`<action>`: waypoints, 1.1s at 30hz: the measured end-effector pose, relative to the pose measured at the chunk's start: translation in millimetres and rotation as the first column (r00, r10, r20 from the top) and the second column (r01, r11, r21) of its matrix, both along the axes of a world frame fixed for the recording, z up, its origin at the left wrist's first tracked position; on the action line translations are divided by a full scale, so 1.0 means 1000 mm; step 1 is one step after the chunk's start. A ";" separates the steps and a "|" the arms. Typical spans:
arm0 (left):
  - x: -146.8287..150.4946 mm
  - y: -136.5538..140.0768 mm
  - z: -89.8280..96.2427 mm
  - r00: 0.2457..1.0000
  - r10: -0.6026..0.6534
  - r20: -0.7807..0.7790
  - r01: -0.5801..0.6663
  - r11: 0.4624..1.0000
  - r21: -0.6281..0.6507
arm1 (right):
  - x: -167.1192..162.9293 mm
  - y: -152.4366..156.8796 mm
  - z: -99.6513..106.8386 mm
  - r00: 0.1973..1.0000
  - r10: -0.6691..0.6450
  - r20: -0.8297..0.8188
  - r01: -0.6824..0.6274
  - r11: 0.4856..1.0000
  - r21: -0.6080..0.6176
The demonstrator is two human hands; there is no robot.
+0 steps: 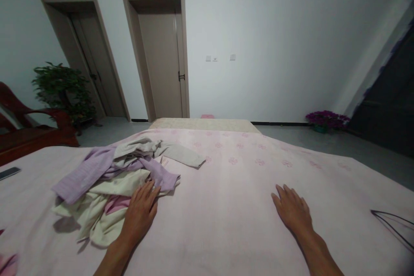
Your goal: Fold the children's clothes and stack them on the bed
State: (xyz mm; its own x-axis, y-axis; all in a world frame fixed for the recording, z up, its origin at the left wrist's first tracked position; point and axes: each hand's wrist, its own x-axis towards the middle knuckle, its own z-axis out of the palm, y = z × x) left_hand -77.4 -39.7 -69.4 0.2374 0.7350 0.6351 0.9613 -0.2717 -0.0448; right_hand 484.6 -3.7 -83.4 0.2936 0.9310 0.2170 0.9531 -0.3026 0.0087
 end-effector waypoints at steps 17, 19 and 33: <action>-0.007 0.066 0.152 0.909 0.416 0.038 -0.417 0.898 0.142 | -0.001 -0.001 0.002 1.000 -0.007 0.019 0.007 1.000 -0.025; -0.020 0.080 0.156 0.878 0.477 -0.034 -0.477 0.879 0.025 | -0.001 -0.001 0.002 1.000 -0.007 0.014 0.007 1.000 -0.019; 0.077 0.048 0.164 0.732 -0.053 0.680 0.157 0.983 -0.091 | -0.012 -0.003 0.013 0.937 0.143 -0.320 -0.069 0.970 0.232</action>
